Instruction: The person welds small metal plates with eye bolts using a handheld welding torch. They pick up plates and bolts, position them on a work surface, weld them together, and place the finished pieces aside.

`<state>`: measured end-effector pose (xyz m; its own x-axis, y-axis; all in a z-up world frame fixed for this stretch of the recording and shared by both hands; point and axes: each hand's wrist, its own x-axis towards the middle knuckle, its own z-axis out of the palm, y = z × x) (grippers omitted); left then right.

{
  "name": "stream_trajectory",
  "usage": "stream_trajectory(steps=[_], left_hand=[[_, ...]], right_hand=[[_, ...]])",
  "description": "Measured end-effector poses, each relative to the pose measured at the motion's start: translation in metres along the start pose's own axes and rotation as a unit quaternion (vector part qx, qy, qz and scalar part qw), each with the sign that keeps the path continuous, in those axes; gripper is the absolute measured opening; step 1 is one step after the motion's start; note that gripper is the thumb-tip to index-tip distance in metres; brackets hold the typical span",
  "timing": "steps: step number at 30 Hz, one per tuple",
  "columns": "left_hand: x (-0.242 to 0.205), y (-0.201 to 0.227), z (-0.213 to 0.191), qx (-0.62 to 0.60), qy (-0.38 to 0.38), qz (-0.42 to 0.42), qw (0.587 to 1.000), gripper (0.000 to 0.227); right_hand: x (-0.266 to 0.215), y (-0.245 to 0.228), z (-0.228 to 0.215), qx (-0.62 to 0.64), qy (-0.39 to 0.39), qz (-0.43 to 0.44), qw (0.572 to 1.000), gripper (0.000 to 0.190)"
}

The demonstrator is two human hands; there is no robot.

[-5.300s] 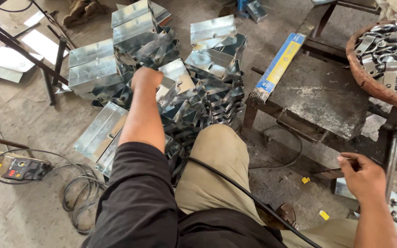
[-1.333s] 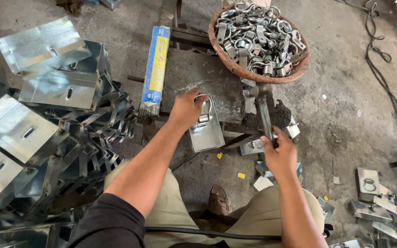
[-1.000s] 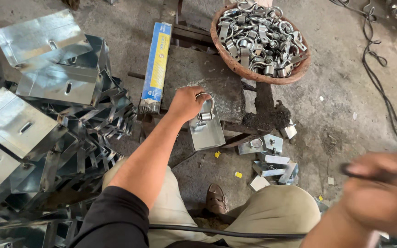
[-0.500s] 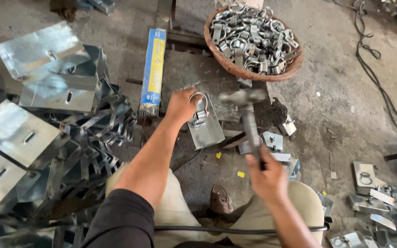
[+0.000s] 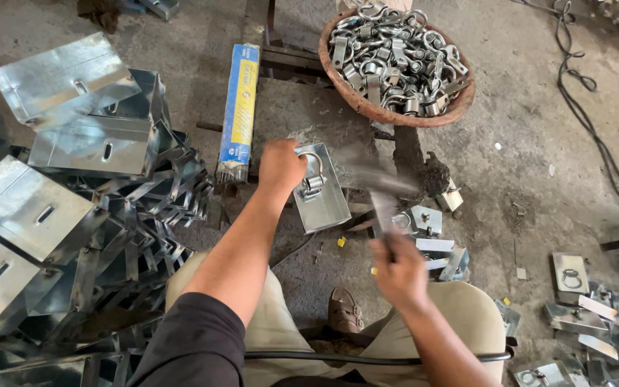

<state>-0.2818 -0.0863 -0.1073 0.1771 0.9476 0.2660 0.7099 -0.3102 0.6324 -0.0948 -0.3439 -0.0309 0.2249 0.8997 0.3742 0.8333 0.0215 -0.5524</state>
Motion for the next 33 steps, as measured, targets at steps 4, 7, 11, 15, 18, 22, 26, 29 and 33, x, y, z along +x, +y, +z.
stream_trajectory(steps=[4,7,11,15,18,22,26,29,33], left_hand=[[0.005,0.004,-0.012,-0.001,-0.005,0.009,1.000,0.034],[0.001,0.013,-0.030,-0.004,-0.062,0.009,0.998,0.031],[-0.008,0.041,-0.058,-0.002,0.070,0.183,0.981,0.031],[-0.026,0.062,-0.076,0.004,0.185,0.222,0.957,0.022],[-0.035,0.061,-0.077,0.068,0.230,0.361,0.901,0.032],[-0.054,0.044,-0.072,0.166,0.044,0.427,0.888,0.060],[-0.046,0.033,-0.062,0.062,-0.238,0.192,0.950,0.051],[-0.026,0.042,-0.040,-0.014,-0.023,0.182,0.983,0.039],[0.006,0.048,-0.011,-0.036,0.040,0.121,0.991,0.030]], right_hand=[[-0.009,0.020,0.022,0.049,-0.080,0.104,0.990,0.047],[0.011,0.028,-0.003,-0.016,-0.100,0.252,0.962,0.052],[0.056,0.043,-0.039,-0.079,-0.071,0.249,0.963,0.050],[0.075,0.081,-0.030,-0.147,-0.027,0.183,0.972,0.047],[0.073,0.127,0.000,-0.146,-0.043,0.280,0.948,0.050],[0.058,0.184,0.032,-0.061,-0.021,0.242,0.968,0.054],[0.068,0.195,0.039,-0.054,-0.029,0.223,0.973,0.055],[0.069,0.187,0.012,-0.068,-0.060,0.235,0.968,0.055],[0.059,0.197,-0.059,0.076,-0.030,0.226,0.971,0.051]])
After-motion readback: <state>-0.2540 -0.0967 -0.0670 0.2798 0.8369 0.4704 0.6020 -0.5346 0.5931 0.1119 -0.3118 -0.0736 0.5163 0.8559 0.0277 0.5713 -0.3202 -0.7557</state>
